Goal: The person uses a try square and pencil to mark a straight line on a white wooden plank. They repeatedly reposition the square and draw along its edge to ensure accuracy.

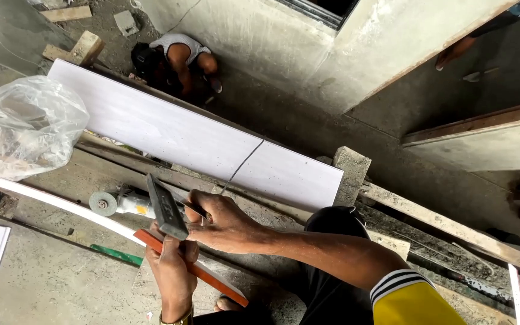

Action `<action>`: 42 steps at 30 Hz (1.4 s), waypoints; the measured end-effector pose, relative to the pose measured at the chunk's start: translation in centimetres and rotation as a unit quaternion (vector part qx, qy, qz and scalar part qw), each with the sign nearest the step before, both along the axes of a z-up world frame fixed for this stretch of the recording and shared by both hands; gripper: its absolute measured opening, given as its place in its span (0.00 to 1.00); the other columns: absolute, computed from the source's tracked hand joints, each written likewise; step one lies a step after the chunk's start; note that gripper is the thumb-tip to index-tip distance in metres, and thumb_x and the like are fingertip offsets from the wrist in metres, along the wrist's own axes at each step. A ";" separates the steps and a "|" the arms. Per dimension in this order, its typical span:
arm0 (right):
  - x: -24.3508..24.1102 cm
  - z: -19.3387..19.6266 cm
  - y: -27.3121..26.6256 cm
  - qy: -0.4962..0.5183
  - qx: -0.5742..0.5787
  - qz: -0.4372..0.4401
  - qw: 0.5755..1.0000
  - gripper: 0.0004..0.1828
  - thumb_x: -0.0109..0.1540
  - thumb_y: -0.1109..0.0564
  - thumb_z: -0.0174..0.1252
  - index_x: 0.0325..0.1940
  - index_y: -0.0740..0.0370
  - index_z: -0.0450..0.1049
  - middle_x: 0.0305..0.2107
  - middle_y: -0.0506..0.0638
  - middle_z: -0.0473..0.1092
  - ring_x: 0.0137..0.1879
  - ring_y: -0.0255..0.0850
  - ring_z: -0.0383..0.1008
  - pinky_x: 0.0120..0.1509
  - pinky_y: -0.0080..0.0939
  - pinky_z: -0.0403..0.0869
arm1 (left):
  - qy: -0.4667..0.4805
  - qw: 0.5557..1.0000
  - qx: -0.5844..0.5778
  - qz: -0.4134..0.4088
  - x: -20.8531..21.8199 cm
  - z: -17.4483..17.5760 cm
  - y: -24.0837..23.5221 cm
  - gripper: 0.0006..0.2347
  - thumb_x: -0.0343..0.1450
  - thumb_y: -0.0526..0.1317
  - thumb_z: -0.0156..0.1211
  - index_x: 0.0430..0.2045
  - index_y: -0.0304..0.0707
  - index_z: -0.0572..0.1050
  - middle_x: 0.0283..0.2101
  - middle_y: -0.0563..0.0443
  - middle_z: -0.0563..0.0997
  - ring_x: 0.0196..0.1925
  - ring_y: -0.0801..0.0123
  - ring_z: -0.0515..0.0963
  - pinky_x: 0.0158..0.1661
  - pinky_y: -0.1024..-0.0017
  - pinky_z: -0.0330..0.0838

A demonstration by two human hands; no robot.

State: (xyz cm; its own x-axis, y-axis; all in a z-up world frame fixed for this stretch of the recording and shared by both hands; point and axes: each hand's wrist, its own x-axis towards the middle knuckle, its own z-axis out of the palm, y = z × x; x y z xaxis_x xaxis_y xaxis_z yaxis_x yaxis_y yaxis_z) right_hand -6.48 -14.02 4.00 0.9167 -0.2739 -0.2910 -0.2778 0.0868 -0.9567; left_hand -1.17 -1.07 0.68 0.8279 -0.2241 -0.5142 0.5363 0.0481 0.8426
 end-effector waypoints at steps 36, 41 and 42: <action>0.0 -0.5 -0.1 -0.018 -0.023 -0.011 0.999 0.15 0.62 0.57 0.59 0.30 0.52 0.57 0.25 0.40 0.57 0.30 0.32 0.54 0.32 0.36 0.60 | -0.026 0.998 -0.055 -0.026 0.3 -0.8 0.7 0.06 0.59 0.28 0.47 0.17 0.38 0.59 0.15 0.55 0.55 0.12 0.74 0.52 0.16 0.73 0.44; 0.0 -0.6 -0.1 -0.014 -0.029 -0.010 0.999 0.12 0.59 0.61 0.56 0.31 0.51 0.58 0.24 0.40 0.59 0.29 0.32 0.55 0.32 0.37 0.60 | -0.028 0.998 -0.057 -0.021 0.3 -0.3 0.6 0.06 0.59 0.27 0.47 0.17 0.39 0.60 0.15 0.55 0.57 0.12 0.74 0.53 0.16 0.74 0.46; 0.0 -0.8 -0.1 -0.022 -0.036 -0.011 0.999 0.12 0.58 0.61 0.55 0.31 0.51 0.58 0.24 0.40 0.58 0.29 0.32 0.55 0.32 0.37 0.59 | -0.027 0.998 -0.060 -0.023 0.3 -0.2 0.6 0.08 0.60 0.27 0.47 0.17 0.41 0.58 0.15 0.56 0.54 0.12 0.75 0.52 0.16 0.74 0.44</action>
State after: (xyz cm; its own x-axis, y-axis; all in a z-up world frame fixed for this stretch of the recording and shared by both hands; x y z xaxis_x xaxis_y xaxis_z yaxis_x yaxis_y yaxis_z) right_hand -6.52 -14.08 3.24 0.9216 -0.3138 -0.2283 -0.2332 0.0223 -0.9722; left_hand -0.87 -0.48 0.50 0.8410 -0.3197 -0.4365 0.4944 0.1264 0.8600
